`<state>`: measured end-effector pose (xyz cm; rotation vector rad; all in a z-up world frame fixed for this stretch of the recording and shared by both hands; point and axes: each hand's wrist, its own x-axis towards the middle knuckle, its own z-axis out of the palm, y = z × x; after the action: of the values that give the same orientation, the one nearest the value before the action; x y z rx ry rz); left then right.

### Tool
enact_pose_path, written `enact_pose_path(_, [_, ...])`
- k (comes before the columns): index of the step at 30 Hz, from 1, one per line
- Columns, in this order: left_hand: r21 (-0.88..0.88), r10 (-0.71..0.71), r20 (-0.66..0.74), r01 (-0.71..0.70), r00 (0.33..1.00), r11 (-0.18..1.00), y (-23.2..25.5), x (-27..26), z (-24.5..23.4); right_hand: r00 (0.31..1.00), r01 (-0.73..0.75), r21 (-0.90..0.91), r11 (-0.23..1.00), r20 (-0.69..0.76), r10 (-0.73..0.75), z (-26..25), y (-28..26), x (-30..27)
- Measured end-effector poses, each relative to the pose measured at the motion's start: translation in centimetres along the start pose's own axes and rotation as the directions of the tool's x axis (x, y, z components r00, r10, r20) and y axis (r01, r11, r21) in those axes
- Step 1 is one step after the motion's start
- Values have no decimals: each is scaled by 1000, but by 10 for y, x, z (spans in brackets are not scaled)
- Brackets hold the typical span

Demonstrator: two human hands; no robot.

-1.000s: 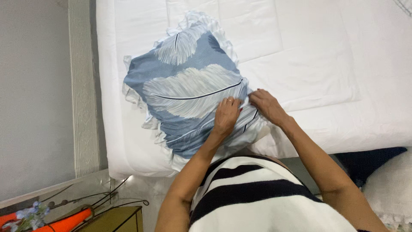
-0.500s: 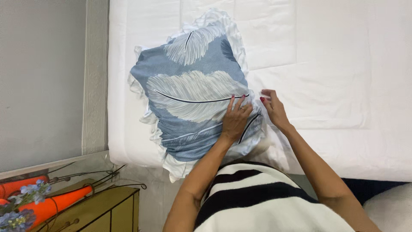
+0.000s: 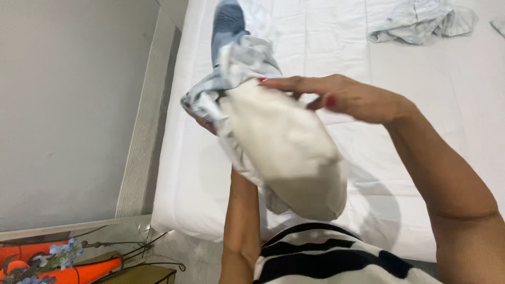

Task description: The person places a pillow into a blue and white patterned pillowcase, smoothing the fabric and adjusting the corners to fit snugly. They then arrange the finished pillow on the bed alongside another similar pillow. Finally, the person picks up a long body pillow and begins to slide it into a matching pillowcase.

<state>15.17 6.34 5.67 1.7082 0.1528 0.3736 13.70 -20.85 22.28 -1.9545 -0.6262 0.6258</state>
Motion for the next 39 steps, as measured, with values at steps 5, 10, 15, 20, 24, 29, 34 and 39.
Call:
enact_pose_path(5, [-178, -318, 30, 318, 948, 931, -45, -60, -55, 903, 402, -262, 877, -42, -427, 83, -62, 52])
enact_pose_path(10, [-171, -526, -57, 511, 848, 842, -106, -147, -91, 882, 23, -765, 644, -287, -373, 172, 81, 92])
enact_pose_path(15, [159, -409, -304, 469, 861, 869, -113, -163, -165, 898, 145, -765, 627, -164, -408, 263, 145, 91])
enact_pose_path(20, [548, 184, 174, -251, 967, 798, -65, -123, -134, 930, 159, -728, 666, -115, -348, 251, 153, 84])
enact_pose_path(24, [566, 167, 581, -543, 797, 620, -43, -93, -71, 901, -17, -724, 690, -310, -303, 210, 168, 58])
enact_pose_path(29, [264, 360, 546, -563, 756, 783, -33, -88, -45, 819, -65, -679, 731, -455, -350, 178, 180, 63])
enact_pose_path(34, [283, 349, 562, -571, 750, 771, 7, -102, -101, 760, -149, -626, 766, -568, -316, 107, 150, 51])
enact_pose_path(39, [456, 335, 512, -581, 791, 674, -19, -115, -138, 677, -111, -708, 697, -568, -469, 126, 87, 8])
